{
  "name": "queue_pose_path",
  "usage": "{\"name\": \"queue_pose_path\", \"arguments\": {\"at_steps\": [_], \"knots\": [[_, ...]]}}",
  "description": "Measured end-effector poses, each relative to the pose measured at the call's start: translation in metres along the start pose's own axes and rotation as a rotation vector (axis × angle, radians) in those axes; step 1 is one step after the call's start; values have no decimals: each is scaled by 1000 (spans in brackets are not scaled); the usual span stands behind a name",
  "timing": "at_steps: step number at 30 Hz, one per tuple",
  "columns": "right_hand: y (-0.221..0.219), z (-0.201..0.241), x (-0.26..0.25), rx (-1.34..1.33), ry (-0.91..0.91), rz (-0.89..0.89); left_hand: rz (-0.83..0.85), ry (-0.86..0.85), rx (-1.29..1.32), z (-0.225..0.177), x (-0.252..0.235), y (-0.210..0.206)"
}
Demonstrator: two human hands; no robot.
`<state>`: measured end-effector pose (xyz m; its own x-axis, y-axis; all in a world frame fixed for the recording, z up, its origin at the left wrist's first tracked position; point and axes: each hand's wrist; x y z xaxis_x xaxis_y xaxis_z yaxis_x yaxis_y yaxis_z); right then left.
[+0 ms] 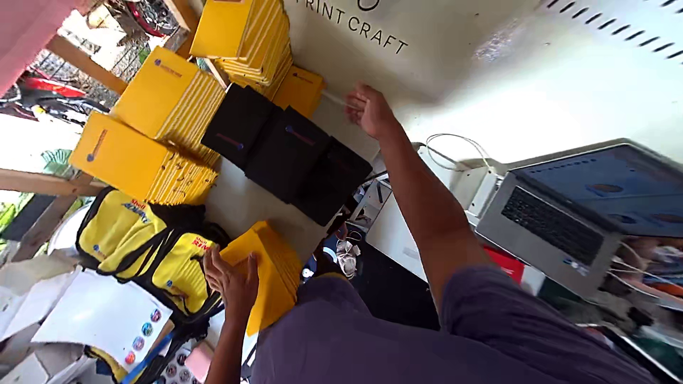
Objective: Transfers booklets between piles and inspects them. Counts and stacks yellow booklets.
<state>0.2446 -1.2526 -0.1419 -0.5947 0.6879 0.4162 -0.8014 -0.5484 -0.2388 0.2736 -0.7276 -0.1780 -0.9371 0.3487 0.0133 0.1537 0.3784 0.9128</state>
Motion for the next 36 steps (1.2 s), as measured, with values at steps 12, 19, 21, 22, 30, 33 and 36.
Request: {"name": "queue_pose_path", "arguments": {"at_steps": [12, 19, 21, 22, 30, 33, 36], "knots": [[-25, -76, -244, 108, -381, -59, -110, -4, -228, -9, 4, -26], [-53, -89, -258, 151, -346, -125, -136, 7, -223, -6, 4, -29], [-64, -82, -244, 46, -294, -181, -147, 5, -218, -5, 5, -30], [-69, -81, -238, 17, -287, -204, -152, 5, -218, -5, 5, -30], [-58, -101, -240, -84, -359, -163, -134, -3, -209, -6, 6, -31], [-53, -98, -242, -62, -357, -205, -140, -10, -205, -8, 4, -30], [-39, -94, -229, -50, -337, -220, -144, -3, -200, -6, 6, -29]]}}
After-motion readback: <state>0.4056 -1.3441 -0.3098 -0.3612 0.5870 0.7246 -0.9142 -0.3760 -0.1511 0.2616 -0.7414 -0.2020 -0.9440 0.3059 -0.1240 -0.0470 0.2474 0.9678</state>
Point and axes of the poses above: each hand's wrist, its own x-axis away from the middle knuckle, its own y-axis out of the back of the hand, z = x × y, and after that the axes turned 5 degrees about -x, right-handed
